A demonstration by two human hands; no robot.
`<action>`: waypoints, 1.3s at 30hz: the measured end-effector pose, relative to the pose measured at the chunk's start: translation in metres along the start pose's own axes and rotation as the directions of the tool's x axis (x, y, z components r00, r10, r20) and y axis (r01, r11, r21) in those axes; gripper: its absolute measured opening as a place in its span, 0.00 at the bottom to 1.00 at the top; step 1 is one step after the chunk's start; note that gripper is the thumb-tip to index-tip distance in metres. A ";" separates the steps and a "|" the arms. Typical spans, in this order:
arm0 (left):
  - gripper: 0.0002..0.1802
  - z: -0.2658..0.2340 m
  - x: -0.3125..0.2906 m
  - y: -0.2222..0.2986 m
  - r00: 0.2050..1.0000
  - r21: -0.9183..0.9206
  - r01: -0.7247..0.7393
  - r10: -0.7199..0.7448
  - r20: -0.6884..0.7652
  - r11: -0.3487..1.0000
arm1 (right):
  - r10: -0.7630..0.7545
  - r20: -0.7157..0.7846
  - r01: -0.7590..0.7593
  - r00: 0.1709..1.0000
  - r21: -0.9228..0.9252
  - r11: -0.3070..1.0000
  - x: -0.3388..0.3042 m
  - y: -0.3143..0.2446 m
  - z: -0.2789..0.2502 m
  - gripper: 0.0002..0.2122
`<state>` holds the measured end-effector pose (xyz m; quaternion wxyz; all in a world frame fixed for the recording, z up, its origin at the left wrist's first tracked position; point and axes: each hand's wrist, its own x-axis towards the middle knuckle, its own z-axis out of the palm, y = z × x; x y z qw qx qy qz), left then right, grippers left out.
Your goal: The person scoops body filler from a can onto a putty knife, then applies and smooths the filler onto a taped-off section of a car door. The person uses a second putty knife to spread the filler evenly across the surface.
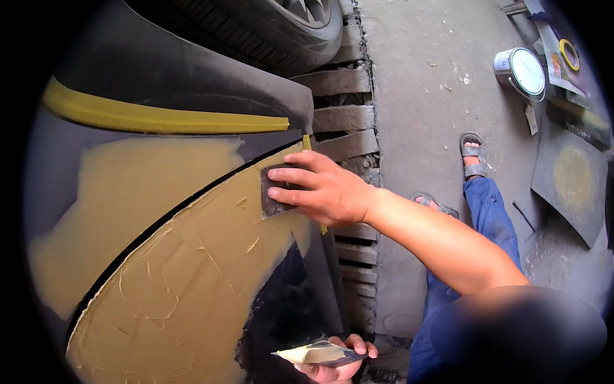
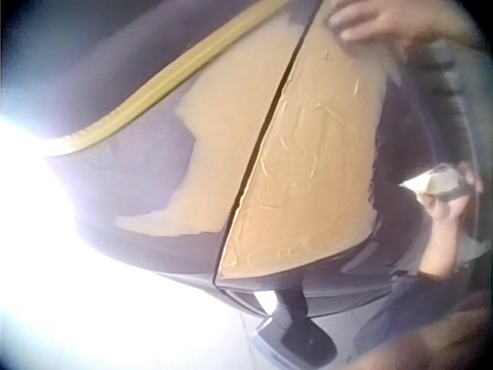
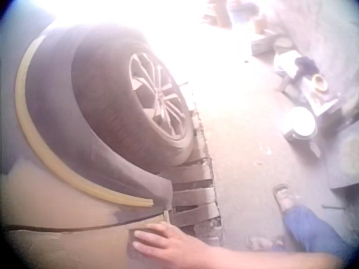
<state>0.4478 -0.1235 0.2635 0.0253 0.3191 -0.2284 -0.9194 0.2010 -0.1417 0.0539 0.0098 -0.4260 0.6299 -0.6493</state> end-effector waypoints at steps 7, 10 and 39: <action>0.38 -0.003 -0.004 -0.006 0.999 -0.035 -0.021 0.020 -0.025 0.999 | 0.101 0.100 -0.091 0.990 -0.102 0.991 -0.027 0.001 -0.002 0.27; 0.36 -0.006 -0.003 -0.005 1.000 -0.014 -0.011 0.011 0.004 1.000 | -0.034 0.042 0.036 0.999 -0.048 0.998 -0.011 -0.017 0.000 0.27; 0.43 0.008 0.070 0.000 0.784 0.564 -0.238 0.499 -0.369 0.791 | 0.246 0.257 -0.303 0.935 0.215 0.928 -0.036 -0.118 -0.071 0.23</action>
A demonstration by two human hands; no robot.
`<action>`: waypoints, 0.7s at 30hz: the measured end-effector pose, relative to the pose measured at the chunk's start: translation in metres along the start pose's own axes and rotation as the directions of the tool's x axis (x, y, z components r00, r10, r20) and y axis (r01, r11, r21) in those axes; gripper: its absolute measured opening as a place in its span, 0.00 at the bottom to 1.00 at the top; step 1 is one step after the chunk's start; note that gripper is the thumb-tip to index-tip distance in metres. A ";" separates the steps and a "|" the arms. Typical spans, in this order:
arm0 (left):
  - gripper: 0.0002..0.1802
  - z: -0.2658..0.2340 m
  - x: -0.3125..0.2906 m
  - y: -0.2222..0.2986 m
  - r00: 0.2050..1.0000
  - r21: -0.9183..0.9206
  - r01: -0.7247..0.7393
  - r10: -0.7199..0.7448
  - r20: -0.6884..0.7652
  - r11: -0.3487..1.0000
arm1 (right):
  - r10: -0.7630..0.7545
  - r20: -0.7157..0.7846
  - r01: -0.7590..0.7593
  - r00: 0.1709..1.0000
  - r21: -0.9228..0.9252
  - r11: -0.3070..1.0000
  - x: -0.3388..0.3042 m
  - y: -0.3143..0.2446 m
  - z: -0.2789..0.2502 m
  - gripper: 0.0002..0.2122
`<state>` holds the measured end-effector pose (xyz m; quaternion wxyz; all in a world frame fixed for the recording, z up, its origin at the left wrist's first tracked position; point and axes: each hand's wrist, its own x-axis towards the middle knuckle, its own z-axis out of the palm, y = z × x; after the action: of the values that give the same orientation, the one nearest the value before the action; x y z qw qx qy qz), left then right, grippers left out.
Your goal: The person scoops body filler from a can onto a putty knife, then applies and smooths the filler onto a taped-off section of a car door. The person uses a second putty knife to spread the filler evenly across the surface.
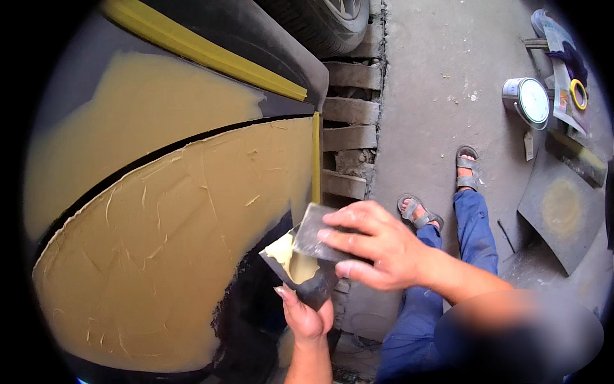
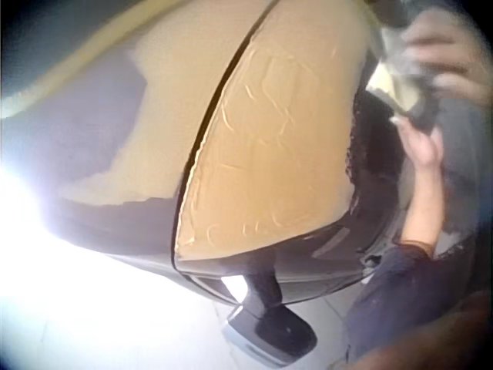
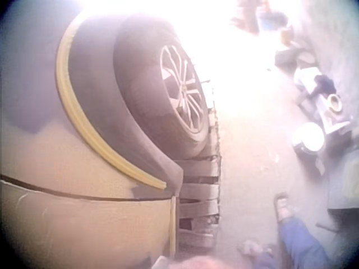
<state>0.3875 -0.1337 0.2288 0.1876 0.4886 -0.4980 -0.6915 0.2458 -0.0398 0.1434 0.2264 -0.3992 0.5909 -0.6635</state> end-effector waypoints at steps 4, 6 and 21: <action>0.42 0.001 -0.003 -0.001 0.998 0.016 -0.036 0.035 0.061 0.999 | 0.018 0.082 -0.016 0.996 -0.035 0.999 0.007 -0.032 0.001 0.20; 0.42 -0.004 -0.001 0.004 0.996 0.107 -0.051 0.042 0.079 0.993 | 0.006 0.199 0.012 0.980 -0.091 0.996 0.000 -0.026 -0.002 0.20; 0.40 -0.005 -0.090 -0.039 0.950 0.011 0.105 -0.097 -0.296 0.994 | -0.411 0.004 0.373 0.912 -0.429 0.823 0.066 0.078 0.053 0.24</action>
<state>0.4412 -0.0519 0.2389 0.2175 0.6135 -0.4478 -0.6129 0.2364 -0.1381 0.0846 -0.0325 -0.5217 0.6342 -0.5697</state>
